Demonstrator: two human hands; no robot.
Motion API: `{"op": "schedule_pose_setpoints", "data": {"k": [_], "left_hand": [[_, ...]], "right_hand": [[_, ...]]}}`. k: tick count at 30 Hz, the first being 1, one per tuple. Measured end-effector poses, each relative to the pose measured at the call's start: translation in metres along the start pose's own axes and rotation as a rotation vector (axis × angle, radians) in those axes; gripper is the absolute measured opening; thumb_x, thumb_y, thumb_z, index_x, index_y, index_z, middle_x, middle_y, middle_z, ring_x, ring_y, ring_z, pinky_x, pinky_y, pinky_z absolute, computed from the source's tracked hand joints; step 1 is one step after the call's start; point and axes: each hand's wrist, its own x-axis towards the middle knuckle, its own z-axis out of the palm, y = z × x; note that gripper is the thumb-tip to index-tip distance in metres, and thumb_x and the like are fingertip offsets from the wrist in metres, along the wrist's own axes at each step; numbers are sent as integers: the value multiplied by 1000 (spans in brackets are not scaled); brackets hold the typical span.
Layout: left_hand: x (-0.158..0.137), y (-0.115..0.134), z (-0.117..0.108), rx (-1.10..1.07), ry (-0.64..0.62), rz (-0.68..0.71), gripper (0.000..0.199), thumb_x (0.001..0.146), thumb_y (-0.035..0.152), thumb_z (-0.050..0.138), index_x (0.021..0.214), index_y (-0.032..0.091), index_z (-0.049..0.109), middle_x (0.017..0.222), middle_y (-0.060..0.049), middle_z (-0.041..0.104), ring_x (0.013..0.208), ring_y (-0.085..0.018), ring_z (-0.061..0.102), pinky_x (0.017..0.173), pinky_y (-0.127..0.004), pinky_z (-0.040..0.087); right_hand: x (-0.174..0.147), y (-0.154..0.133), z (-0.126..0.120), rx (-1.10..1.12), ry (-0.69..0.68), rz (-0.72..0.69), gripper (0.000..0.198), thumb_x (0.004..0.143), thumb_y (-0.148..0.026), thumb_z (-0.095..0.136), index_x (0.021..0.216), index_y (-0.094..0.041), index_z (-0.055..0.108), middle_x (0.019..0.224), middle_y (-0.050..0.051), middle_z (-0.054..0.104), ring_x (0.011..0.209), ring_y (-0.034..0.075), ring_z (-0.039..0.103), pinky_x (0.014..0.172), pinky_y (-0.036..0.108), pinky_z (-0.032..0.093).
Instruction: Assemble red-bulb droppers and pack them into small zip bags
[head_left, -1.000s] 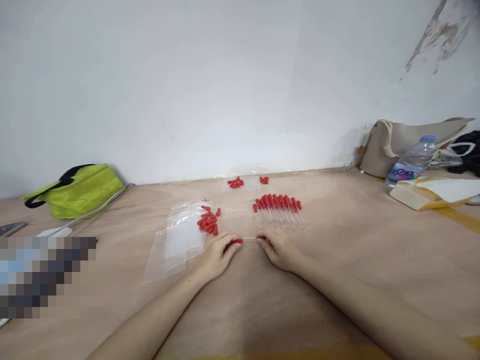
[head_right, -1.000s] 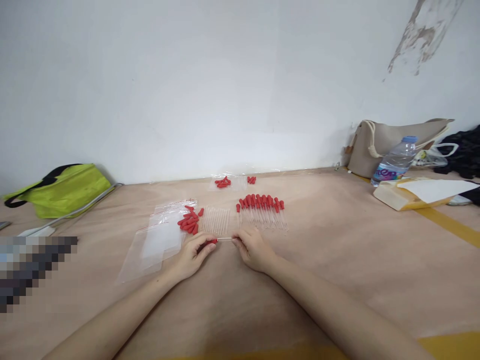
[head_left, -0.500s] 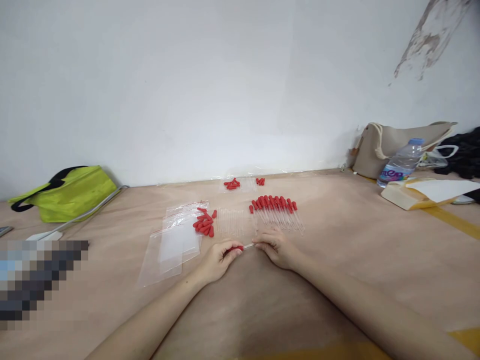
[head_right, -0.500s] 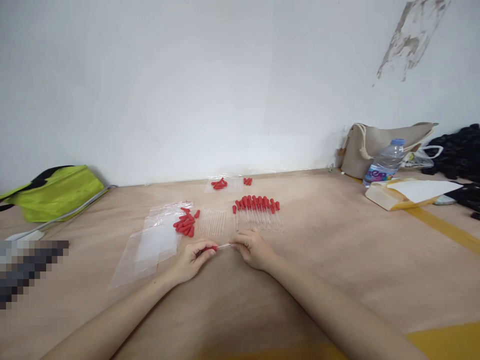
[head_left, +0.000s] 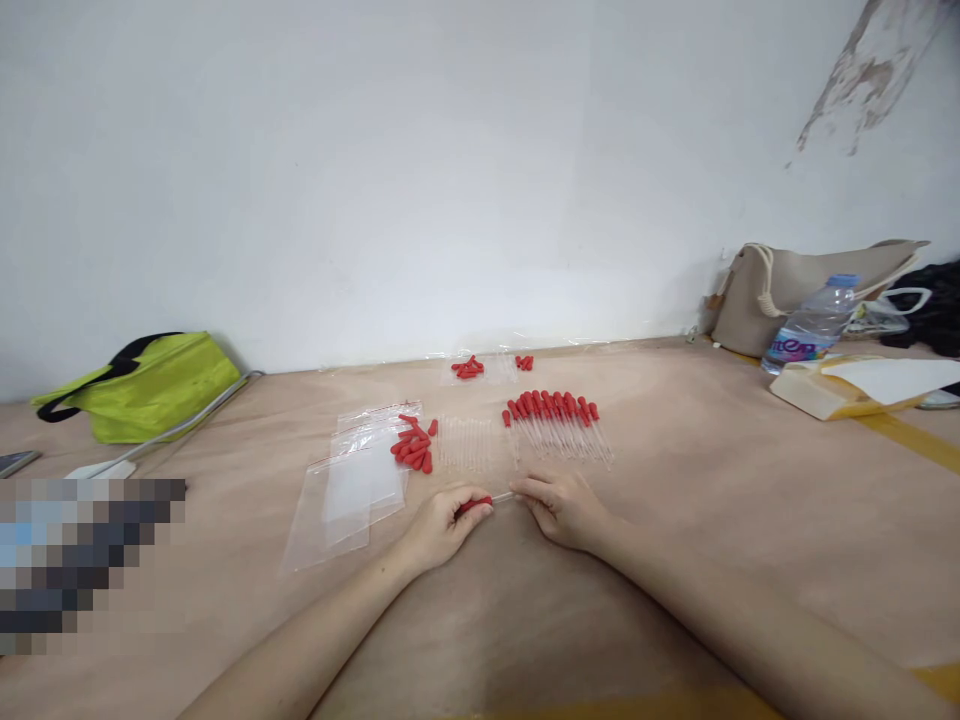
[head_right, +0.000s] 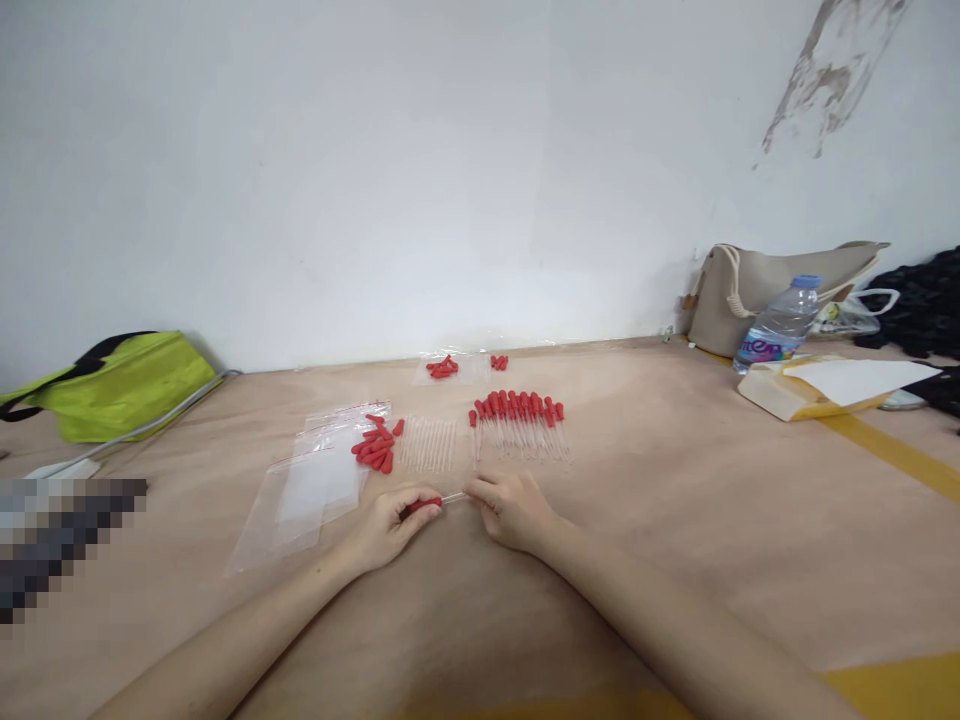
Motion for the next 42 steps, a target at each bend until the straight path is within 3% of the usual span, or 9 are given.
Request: {"op": "schedule_pose_setpoints", "data": {"k": [16, 26, 29, 32, 36, 42], "left_hand": [[1, -3, 1, 137, 4, 116, 19, 87, 27, 43, 89, 16, 59, 79, -4, 59, 73, -14, 54, 66, -24, 42], [6, -20, -8, 60, 69, 84, 24, 79, 34, 58, 96, 19, 64, 79, -3, 63, 67, -13, 56, 64, -24, 44], [5, -21, -7, 102, 149, 39, 31, 79, 34, 57, 106, 20, 58, 73, 0, 56, 60, -11, 51, 58, -22, 42], [4, -19, -8, 153, 151, 45, 28, 80, 31, 55, 105, 19, 57, 69, 1, 50, 59, -11, 48, 57, -22, 40], [3, -15, -9, 164, 63, 92, 21, 82, 27, 52, 99, 19, 60, 79, -2, 56, 62, -11, 49, 58, -22, 40], [2, -13, -10, 143, 25, 120, 18, 84, 25, 48, 95, 19, 61, 87, -4, 58, 65, -10, 50, 59, -22, 41]], "right_hand": [[8, -16, 4, 109, -35, 62, 17, 84, -21, 43, 80, -18, 59, 71, 1, 61, 65, 11, 53, 57, 21, 34], [19, -14, -15, -300, -90, -111, 14, 79, -20, 49, 74, -19, 62, 78, 7, 59, 78, 18, 47, 68, 32, 29], [16, 2, -21, -274, -65, 35, 15, 79, -18, 48, 74, -18, 62, 77, 7, 60, 76, 17, 49, 68, 30, 30], [18, 30, -31, -121, 60, 372, 18, 80, -22, 45, 77, -18, 63, 77, 5, 63, 71, 15, 53, 65, 26, 34], [31, 60, -41, 37, 172, 747, 20, 78, -29, 46, 78, -18, 62, 75, 3, 65, 64, 13, 55, 57, 23, 37], [46, 74, -35, -68, 183, 865, 18, 76, -28, 48, 76, -18, 63, 73, 4, 65, 66, 14, 56, 58, 23, 36]]}}
